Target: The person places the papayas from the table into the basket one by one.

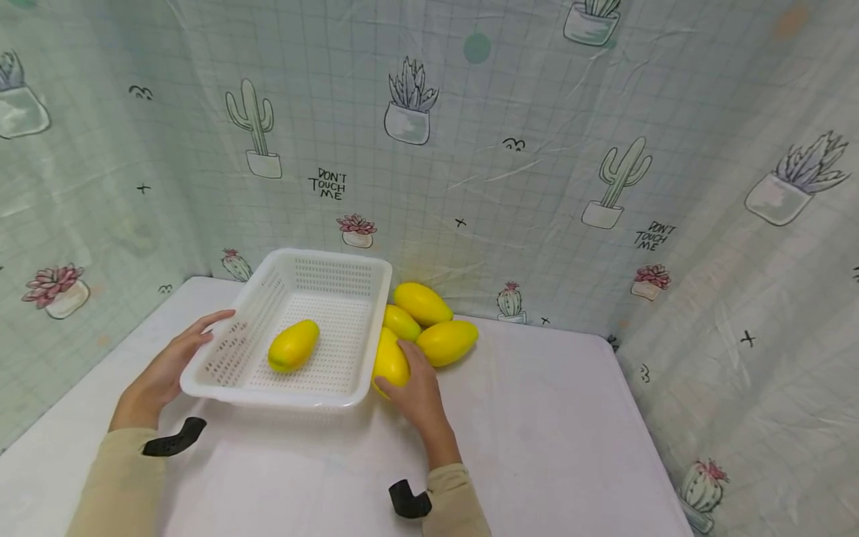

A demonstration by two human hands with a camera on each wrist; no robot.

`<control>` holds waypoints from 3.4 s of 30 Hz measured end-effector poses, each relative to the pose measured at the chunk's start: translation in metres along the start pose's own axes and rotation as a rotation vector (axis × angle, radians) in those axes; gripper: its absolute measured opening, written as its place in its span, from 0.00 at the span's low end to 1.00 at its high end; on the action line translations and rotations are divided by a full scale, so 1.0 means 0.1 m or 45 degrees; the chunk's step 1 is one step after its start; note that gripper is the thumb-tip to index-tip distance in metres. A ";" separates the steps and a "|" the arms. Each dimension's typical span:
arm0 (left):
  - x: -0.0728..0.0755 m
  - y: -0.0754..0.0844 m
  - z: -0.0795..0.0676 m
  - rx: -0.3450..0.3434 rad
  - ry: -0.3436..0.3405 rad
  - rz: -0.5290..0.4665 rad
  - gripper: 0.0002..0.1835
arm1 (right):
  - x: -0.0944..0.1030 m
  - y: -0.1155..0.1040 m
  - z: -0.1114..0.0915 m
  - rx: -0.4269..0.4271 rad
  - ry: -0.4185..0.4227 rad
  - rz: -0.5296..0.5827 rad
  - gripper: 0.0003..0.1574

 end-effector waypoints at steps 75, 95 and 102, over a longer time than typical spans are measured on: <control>0.03 0.07 -0.07 -0.055 -0.038 -0.043 0.26 | 0.32 -0.47 -0.10 0.051 0.209 0.221 0.45; -0.05 0.06 -0.03 -0.062 -0.004 -0.065 0.27 | 0.36 -0.54 -0.07 0.089 0.181 0.128 0.45; -0.05 0.03 -0.02 -0.061 0.023 -0.057 0.27 | 0.36 -0.56 -0.06 0.077 0.183 0.113 0.47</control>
Point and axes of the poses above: each hand's wrist, its own z-axis towards the middle knuckle, its own x-axis out of the back of the hand, y = z × x, the point moved 10 cm from there along z, towards the middle knuckle, and after that the axes turned 2 degrees about x, right-handed, at the moved point
